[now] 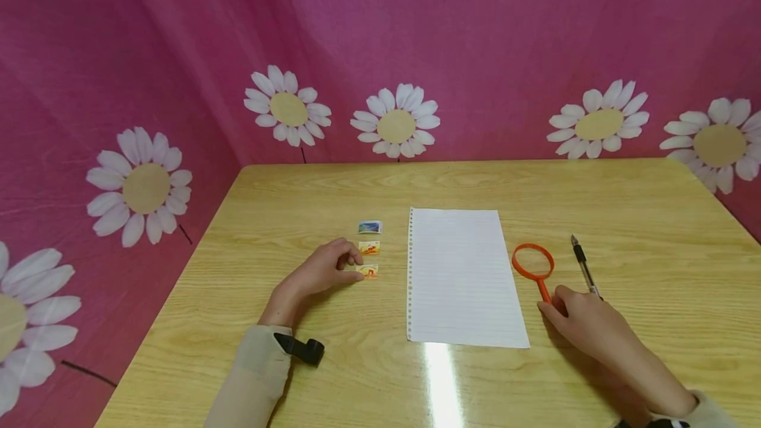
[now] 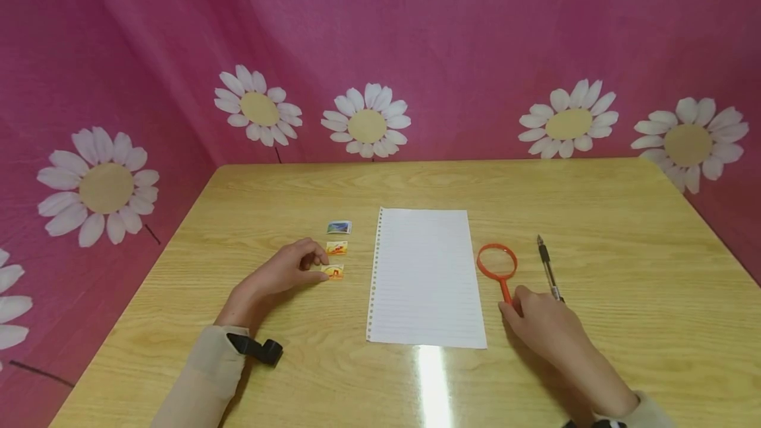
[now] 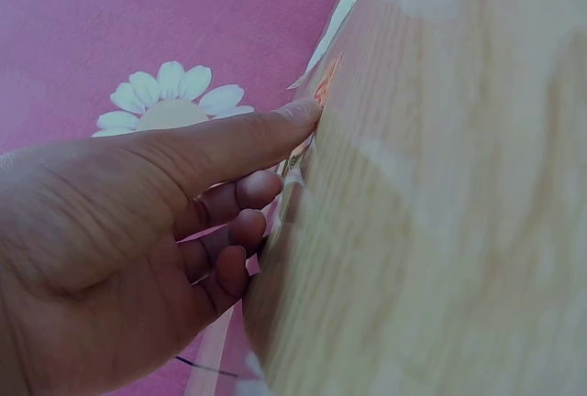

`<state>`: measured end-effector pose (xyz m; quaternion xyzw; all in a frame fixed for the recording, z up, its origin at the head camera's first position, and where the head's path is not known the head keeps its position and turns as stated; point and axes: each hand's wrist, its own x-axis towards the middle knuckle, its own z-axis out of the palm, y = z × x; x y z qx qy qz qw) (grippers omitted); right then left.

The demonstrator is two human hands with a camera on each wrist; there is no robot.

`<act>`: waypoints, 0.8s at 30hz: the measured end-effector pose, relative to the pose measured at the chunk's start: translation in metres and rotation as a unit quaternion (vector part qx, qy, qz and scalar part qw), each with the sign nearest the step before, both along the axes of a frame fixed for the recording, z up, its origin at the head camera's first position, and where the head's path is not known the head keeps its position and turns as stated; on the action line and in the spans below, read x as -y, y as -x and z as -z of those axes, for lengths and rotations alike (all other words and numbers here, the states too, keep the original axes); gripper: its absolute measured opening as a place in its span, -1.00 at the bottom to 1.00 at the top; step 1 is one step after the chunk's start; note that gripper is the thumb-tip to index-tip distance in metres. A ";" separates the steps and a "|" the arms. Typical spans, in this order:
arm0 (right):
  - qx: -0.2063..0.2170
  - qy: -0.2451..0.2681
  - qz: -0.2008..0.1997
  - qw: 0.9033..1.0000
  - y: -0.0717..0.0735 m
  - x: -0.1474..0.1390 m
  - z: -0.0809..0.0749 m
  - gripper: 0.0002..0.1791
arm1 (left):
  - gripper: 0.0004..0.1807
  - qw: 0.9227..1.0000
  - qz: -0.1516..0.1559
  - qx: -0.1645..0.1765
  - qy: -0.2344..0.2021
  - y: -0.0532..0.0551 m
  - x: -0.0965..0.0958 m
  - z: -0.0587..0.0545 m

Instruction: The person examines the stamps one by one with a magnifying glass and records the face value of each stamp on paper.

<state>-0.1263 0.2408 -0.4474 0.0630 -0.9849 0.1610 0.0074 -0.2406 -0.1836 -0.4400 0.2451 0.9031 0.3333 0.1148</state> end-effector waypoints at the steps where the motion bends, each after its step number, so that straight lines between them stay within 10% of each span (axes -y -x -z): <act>1: -0.002 0.002 -0.001 1.000 0.000 0.000 0.000 -0.62 | -0.79 1.000 0.000 0.002 0.001 0.000 0.000 0.000; 24: -0.103 0.091 0.007 0.990 0.002 0.001 -0.005 -0.76 | -0.73 1.000 0.009 -0.015 -0.002 -0.007 -0.012 -0.010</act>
